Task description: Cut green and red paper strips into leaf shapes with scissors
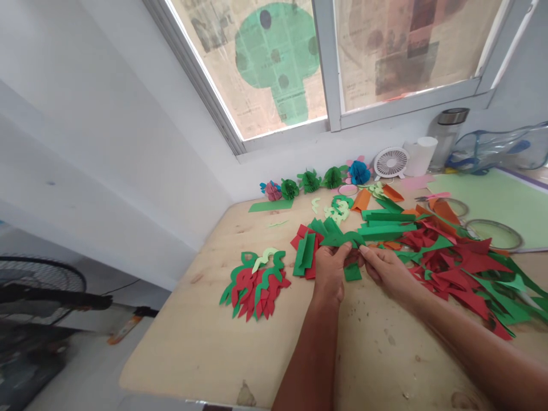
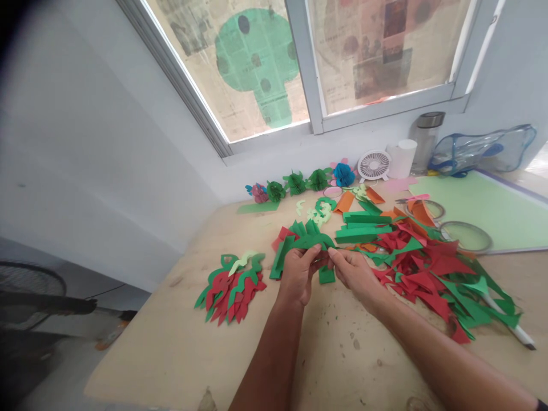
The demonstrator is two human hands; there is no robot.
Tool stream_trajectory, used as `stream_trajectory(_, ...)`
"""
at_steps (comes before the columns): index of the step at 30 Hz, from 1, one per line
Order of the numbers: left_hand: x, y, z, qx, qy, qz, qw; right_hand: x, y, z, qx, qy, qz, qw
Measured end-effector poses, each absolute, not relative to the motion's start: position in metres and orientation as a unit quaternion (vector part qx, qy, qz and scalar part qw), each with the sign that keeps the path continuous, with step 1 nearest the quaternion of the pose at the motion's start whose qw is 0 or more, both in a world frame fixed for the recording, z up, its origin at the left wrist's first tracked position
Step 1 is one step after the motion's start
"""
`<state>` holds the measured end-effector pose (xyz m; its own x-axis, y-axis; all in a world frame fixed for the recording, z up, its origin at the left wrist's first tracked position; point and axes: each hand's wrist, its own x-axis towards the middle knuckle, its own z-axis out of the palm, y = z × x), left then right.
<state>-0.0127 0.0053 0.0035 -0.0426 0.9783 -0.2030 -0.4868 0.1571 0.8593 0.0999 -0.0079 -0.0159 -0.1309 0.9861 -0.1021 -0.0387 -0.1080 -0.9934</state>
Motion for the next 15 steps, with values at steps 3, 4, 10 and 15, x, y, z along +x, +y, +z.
stream_trajectory(3,-0.0131,0.0055,0.0037,0.289,0.428,0.577,0.633,0.1000,-0.0072,-0.0155,-0.485,-0.493,0.568,0.446)
stream_trajectory(4,-0.0132,0.0055,0.0038,0.290,0.430,0.575,0.633,0.0999,-0.0069,-0.0155,-0.486,-0.491,0.569,0.446)
stream_trajectory(10,-0.0113,0.0052,0.0030,0.280,0.433,0.585,0.626,0.0991,-0.0055,-0.0179,-0.491,-0.474,0.577,0.448)
stream_trajectory(15,-0.0124,0.0068,0.0012,0.238,0.444,0.639,0.581,0.0991,-0.0053,-0.0223,-0.475,-0.474,0.589,0.451)
